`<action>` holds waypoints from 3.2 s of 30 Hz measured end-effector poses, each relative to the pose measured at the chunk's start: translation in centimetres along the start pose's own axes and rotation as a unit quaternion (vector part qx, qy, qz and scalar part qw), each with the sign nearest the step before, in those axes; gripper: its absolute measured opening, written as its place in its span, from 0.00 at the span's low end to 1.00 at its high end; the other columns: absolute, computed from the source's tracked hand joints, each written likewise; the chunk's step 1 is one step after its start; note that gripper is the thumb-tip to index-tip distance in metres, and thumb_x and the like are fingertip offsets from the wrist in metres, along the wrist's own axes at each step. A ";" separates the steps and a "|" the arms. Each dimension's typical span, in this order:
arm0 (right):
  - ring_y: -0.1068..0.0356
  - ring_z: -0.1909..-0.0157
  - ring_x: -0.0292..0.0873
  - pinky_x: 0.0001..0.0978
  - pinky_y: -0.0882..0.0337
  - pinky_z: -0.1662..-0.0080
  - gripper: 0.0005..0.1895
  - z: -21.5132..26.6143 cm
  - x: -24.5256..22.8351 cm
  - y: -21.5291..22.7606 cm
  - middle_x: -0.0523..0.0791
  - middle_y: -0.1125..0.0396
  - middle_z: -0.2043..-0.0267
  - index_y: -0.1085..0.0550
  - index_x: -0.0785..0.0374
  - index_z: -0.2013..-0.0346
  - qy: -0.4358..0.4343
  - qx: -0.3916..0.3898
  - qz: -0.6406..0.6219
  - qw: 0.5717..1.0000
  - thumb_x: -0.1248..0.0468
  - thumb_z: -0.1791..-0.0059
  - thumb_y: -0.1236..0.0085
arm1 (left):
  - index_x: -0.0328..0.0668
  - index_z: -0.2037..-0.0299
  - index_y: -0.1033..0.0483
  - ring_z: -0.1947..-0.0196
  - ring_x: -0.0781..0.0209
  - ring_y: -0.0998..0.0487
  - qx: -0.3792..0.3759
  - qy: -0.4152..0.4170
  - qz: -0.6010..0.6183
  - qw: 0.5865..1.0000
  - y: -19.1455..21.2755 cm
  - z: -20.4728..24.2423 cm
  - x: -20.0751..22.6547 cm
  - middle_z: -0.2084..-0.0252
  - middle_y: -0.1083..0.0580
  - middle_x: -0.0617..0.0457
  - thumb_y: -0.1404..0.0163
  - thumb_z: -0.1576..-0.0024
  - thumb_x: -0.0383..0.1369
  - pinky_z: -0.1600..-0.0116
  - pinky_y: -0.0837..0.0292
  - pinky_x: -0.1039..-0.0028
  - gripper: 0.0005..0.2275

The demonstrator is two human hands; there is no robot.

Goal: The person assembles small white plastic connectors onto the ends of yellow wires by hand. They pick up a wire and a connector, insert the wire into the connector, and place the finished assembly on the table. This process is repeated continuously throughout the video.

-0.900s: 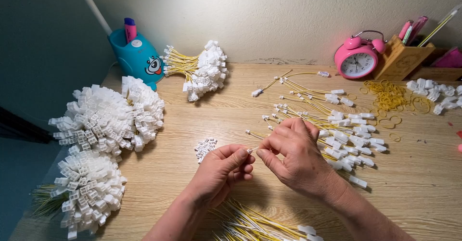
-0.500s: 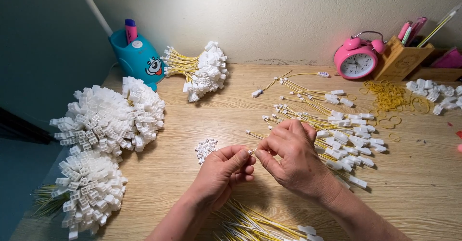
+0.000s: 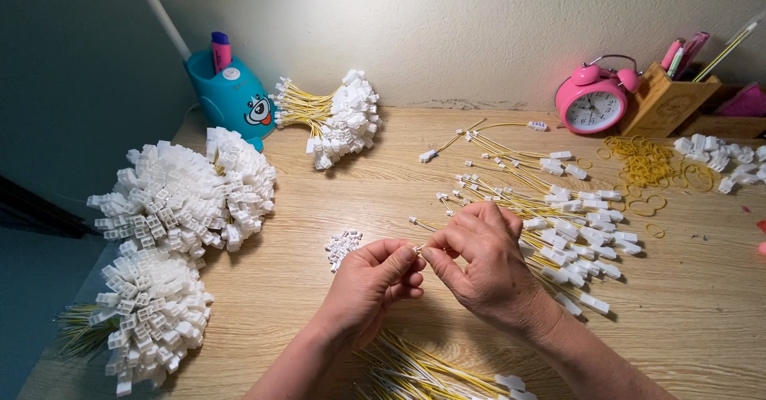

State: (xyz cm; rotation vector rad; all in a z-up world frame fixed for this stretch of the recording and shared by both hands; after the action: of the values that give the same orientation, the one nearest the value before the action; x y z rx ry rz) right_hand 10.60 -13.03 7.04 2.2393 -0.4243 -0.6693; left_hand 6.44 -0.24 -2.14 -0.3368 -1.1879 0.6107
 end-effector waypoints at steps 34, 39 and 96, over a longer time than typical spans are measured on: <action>0.29 0.52 0.50 0.43 0.30 0.49 0.13 5.0 6.7 5.6 0.45 0.33 0.57 0.23 0.54 0.58 -0.192 -0.083 -0.003 0.978 0.59 0.56 0.37 | 0.33 0.57 0.25 0.75 0.61 0.21 0.055 -0.074 -0.027 0.995 2.3 -0.6 2.6 0.68 0.22 0.44 0.47 0.43 0.31 0.69 0.19 0.73 0.09; 0.23 0.61 0.44 0.37 0.25 0.56 0.04 10.3 2.7 3.4 0.40 0.26 0.66 0.20 0.47 0.70 -0.202 -0.298 -0.077 0.930 0.55 0.56 0.39 | 0.36 0.56 0.25 0.74 0.62 0.20 0.009 -0.078 -0.061 0.995 1.4 -0.1 2.4 0.67 0.22 0.45 0.46 0.44 0.32 0.68 0.19 0.73 0.09; 0.29 0.65 0.45 0.37 0.30 0.59 0.13 5.1 -3.9 7.8 0.42 0.29 0.64 0.29 0.57 0.57 0.073 -0.056 0.090 0.992 0.65 0.55 0.41 | 0.47 0.74 0.20 0.80 0.72 0.40 -0.119 -0.090 -0.567 0.810 -2.8 4.5 5.0 0.83 0.36 0.63 0.46 0.44 0.39 0.71 0.44 0.77 0.09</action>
State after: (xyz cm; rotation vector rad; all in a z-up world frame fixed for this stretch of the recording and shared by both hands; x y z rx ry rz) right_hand 3.80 -19.23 11.15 2.0980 -0.4956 -0.4222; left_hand 4.15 0.20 4.78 0.2620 -1.4058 -0.5755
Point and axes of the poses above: each hand's wrist, its own z-axis away from the middle knuckle, its own y-axis out of the back of the hand, x = y × z, the point moved 7 cm from there along -z, towards the middle knuckle
